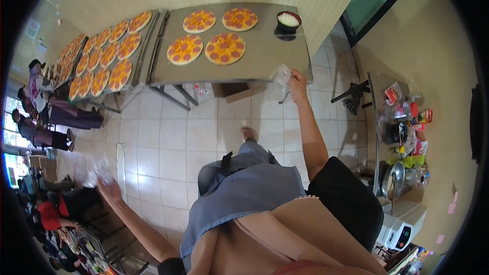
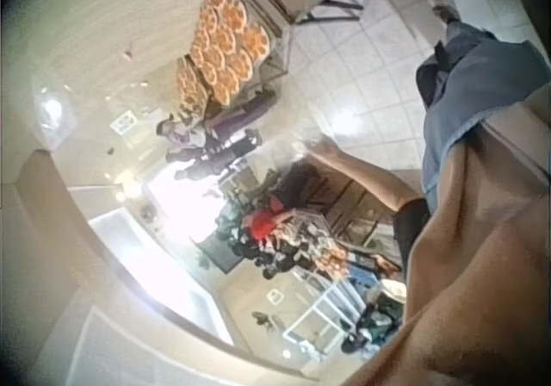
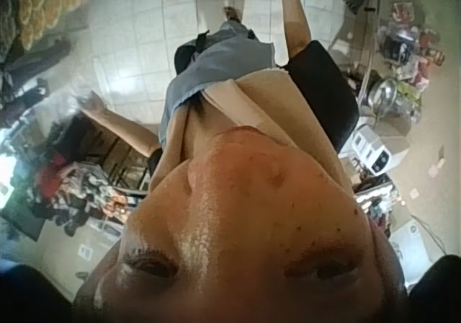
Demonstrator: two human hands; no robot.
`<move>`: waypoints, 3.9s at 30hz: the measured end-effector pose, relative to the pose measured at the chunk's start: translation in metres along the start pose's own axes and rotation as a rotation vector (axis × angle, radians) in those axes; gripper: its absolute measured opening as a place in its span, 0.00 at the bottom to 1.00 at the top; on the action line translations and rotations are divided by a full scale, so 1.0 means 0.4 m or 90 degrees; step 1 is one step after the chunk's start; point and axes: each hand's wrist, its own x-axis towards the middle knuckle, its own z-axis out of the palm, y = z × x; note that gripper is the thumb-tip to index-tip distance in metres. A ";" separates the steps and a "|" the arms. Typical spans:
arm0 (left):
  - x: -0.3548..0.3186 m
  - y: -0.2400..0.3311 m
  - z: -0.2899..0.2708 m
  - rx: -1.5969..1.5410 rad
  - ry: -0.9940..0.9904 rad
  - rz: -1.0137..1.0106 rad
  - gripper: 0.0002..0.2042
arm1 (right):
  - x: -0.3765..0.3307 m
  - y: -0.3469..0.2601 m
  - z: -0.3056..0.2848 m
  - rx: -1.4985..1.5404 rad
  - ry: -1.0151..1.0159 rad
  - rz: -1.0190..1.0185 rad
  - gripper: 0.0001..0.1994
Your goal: Sprinkling shredded cheese onto multiple pre-sauced pizza crusts on a prep table.
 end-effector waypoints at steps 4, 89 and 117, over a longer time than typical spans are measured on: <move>-0.033 -0.241 -0.048 0.257 0.108 -0.010 0.16 | 0.338 0.181 -0.109 0.088 0.097 -0.020 0.11; 1.448 1.318 -1.931 -0.015 0.512 0.114 0.18 | -1.368 0.021 3.696 -0.139 -0.910 0.324 0.16; 3.134 2.180 -2.340 0.043 0.439 0.015 0.22 | -1.433 -0.065 5.499 -0.016 -0.847 0.328 0.14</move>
